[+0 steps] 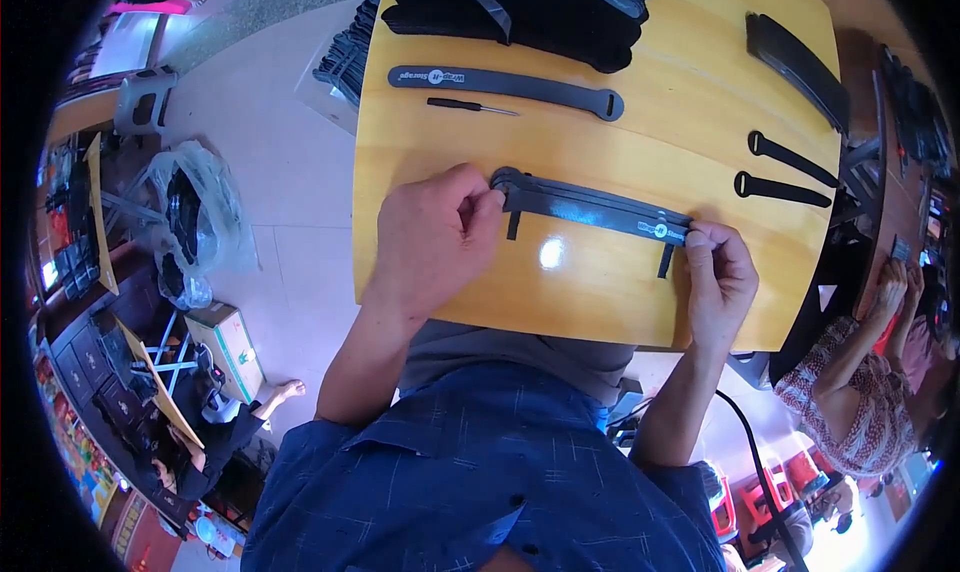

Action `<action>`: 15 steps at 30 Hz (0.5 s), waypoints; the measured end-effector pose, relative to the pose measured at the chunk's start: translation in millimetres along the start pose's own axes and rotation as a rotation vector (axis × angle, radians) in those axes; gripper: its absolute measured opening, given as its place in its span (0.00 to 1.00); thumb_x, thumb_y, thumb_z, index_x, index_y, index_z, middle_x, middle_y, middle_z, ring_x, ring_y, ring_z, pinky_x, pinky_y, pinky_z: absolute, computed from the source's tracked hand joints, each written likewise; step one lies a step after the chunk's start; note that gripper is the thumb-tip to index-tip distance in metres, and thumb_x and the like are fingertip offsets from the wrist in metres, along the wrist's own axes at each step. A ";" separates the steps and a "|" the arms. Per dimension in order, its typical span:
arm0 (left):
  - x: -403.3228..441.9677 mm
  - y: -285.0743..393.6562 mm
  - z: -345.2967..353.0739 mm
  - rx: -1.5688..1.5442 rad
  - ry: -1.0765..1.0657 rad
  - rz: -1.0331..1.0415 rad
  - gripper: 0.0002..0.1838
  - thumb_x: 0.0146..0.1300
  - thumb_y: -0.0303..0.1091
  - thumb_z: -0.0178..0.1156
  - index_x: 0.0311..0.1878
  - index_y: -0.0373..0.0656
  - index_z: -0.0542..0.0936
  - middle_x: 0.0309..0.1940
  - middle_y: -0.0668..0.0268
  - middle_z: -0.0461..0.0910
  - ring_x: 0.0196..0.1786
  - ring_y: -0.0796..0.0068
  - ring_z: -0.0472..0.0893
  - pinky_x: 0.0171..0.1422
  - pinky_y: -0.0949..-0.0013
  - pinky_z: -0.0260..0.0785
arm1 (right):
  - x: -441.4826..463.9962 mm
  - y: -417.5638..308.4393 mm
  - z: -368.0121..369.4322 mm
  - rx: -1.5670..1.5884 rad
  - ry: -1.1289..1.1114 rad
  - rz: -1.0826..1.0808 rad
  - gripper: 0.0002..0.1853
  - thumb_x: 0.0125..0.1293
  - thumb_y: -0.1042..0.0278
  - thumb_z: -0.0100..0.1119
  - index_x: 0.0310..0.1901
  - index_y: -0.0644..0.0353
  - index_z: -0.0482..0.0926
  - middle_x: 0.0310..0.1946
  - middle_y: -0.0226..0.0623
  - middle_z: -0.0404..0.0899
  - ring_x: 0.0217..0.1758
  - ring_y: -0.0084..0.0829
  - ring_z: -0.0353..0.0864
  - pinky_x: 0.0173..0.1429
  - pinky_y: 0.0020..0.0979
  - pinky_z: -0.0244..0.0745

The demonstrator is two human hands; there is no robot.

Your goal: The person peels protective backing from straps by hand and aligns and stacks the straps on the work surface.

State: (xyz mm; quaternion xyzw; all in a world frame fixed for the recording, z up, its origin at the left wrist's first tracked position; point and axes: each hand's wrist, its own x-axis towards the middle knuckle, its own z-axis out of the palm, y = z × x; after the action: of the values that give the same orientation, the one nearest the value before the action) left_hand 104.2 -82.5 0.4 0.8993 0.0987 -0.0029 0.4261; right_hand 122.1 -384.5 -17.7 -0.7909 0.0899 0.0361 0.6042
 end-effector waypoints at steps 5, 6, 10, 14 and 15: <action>0.4 6.5 -2.9 0.029 -0.047 -0.061 0.08 0.65 0.31 0.69 0.31 0.42 0.80 0.21 0.58 0.82 0.23 0.55 0.82 0.30 0.59 0.71 | -0.2 -4.3 1.9 0.006 0.011 0.002 0.04 0.76 0.76 0.67 0.48 0.64 0.87 0.34 0.20 0.82 0.35 0.10 0.73 0.41 0.16 0.69; 0.1 5.0 -2.5 0.035 -0.042 -0.064 0.08 0.65 0.31 0.69 0.31 0.42 0.80 0.21 0.58 0.82 0.23 0.55 0.82 0.30 0.59 0.71 | -0.4 -5.3 2.6 0.012 0.010 0.003 0.04 0.76 0.76 0.67 0.48 0.64 0.87 0.34 0.20 0.82 0.35 0.10 0.74 0.40 0.16 0.69; 0.1 3.6 -2.5 0.052 -0.048 -0.065 0.08 0.66 0.32 0.69 0.32 0.42 0.81 0.21 0.58 0.81 0.23 0.56 0.81 0.30 0.59 0.71 | -0.8 -6.0 4.9 -0.004 0.026 -0.007 0.03 0.76 0.76 0.67 0.47 0.64 0.86 0.34 0.20 0.83 0.32 0.10 0.74 0.38 0.16 0.70; -0.8 3.5 -2.2 0.059 -0.036 -0.035 0.08 0.66 0.32 0.69 0.32 0.42 0.81 0.21 0.58 0.82 0.23 0.56 0.81 0.30 0.59 0.71 | -1.5 -5.6 5.7 -0.048 0.036 -0.033 0.03 0.76 0.76 0.66 0.46 0.65 0.86 0.33 0.21 0.83 0.33 0.10 0.75 0.38 0.16 0.71; -0.9 2.8 -1.4 0.072 -0.024 -0.029 0.08 0.66 0.32 0.69 0.32 0.42 0.81 0.21 0.58 0.82 0.23 0.57 0.81 0.30 0.59 0.71 | -1.4 -5.4 6.3 -0.060 0.040 -0.046 0.03 0.76 0.76 0.67 0.46 0.65 0.86 0.33 0.21 0.84 0.33 0.10 0.75 0.38 0.16 0.71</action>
State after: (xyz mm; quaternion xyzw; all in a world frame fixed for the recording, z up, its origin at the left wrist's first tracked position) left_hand 103.7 -83.3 3.5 0.9125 0.1066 -0.0233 0.3943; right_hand 122.1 -377.0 -14.1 -0.8112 0.0829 0.0091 0.5789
